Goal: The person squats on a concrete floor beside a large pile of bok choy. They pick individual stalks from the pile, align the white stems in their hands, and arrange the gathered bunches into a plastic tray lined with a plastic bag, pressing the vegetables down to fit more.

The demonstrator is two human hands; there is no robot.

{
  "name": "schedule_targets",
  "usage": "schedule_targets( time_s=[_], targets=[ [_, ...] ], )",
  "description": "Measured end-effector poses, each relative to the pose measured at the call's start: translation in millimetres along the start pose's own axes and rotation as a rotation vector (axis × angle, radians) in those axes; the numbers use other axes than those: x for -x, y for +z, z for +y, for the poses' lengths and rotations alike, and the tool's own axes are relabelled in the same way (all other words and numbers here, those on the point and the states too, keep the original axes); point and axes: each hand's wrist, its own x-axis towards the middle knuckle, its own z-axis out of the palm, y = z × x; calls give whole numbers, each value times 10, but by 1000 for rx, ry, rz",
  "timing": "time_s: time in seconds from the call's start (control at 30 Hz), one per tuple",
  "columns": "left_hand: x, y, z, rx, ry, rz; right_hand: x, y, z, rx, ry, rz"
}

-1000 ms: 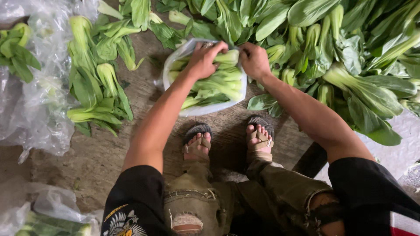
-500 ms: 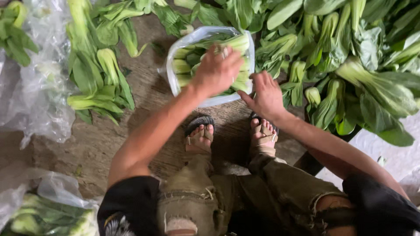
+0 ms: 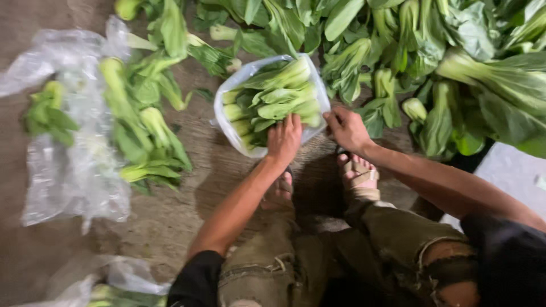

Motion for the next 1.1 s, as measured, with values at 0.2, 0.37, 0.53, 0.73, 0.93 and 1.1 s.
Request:
schedule_targets(
  time_s=[0.2,0.37,0.53,0.73,0.93,1.1],
  targets=[
    [-231,-238,-265,275,-39,-41,-60,1,-23,231,-135,116],
    [-574,-613,-256,311,-18,194,-582,-146,-415,377,-308,172],
    [-1080,-728,-394,181,84,191,-1126,-202,-789,658,-195,-34],
    [-1083,-589,-671,364,174,115,-1173,-156,-701,578,-142,82],
    [-1039,-400,-705,228,296,223,-1472,-290,-872,420,-192,-122],
    [-1001,-269,-760,103,358,245,-1395,-169,-932,680,-321,99]
  ],
)
